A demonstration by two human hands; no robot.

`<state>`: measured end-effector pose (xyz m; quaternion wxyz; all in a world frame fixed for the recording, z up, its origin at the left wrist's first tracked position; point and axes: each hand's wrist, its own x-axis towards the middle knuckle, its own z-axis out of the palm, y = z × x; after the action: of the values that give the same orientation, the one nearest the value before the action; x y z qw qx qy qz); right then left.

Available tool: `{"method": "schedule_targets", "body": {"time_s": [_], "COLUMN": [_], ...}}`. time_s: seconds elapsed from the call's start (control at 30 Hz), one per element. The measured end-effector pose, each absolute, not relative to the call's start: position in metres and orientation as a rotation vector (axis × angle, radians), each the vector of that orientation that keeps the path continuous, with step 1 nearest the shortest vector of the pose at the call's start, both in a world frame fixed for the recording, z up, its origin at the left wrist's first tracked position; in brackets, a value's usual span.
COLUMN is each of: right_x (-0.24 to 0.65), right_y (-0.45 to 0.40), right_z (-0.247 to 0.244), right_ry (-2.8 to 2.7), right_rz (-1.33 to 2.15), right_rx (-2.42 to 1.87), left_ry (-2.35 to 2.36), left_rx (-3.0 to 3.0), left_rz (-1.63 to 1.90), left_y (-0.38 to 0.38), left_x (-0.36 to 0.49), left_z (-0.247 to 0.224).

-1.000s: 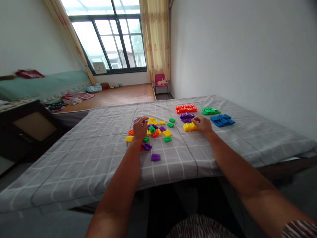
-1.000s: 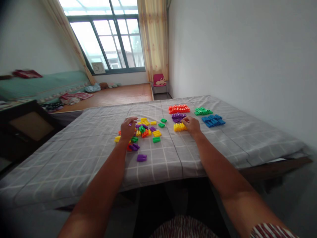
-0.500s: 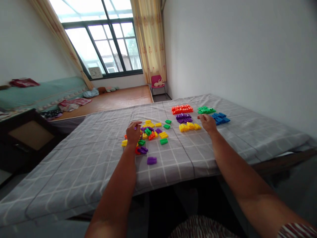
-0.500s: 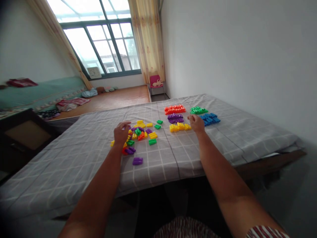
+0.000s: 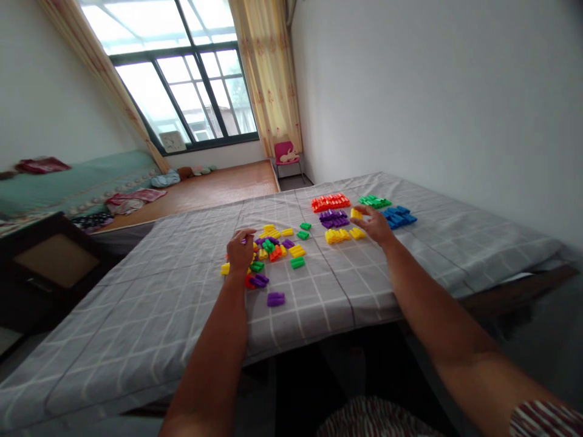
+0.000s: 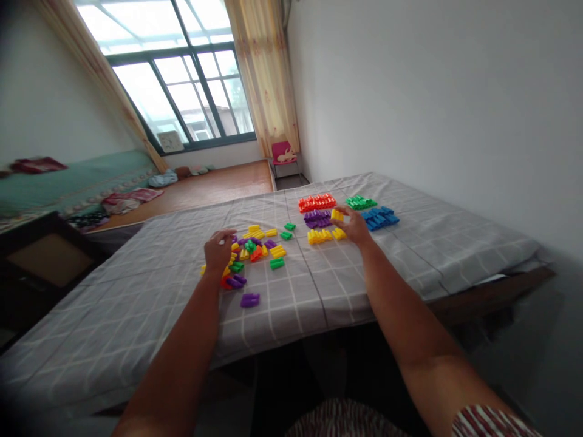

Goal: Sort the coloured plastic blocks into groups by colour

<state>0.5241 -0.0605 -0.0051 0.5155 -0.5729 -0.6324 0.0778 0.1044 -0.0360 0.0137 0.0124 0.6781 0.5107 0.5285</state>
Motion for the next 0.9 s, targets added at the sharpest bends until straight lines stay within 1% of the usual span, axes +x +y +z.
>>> {"method": "schedule_targets", "body": {"time_s": [0.1, 0.23, 0.37, 0.47, 0.57, 0.67, 0.8, 0.9], "right_x": [0.538, 0.537, 0.513, 0.502, 0.512, 0.532, 0.547, 0.544], "right_y": [-0.071, -0.09, -0.098, -0.096, -0.091, -0.087, -0.084, -0.081], "right_z": [0.008, 0.01, -0.007, -0.017, -0.02, -0.022, -0.031, -0.036], "right_ry": [-1.515, -1.901, -2.117, -2.087, -1.969, -1.899, -1.878, -1.852], "right_rz": [0.271, 0.418, 0.311, 0.137, 0.019, 0.043, 0.198, 0.177], "right_rx": [-1.429, -1.449, -1.413, -1.445, -1.48, -1.547, -1.639, -1.637], "left_ry": [1.585, 1.572, 1.539, 1.539, 1.548, 1.545, 1.528, 1.526], "left_rx": [2.141, 2.172, 2.212, 2.217, 2.201, 2.18, 2.194, 2.2], "left_rz": [1.639, 1.608, 1.606, 1.611, 1.619, 1.647, 1.658, 1.65], "left_y": [-0.035, -0.035, -0.038, -0.041, -0.043, -0.044, -0.043, -0.042], "left_x": [0.104, 0.106, 0.109, 0.109, 0.108, 0.108, 0.108, 0.107], "left_z": [0.013, 0.013, 0.014, 0.015, 0.017, 0.02, 0.022, 0.021]}}
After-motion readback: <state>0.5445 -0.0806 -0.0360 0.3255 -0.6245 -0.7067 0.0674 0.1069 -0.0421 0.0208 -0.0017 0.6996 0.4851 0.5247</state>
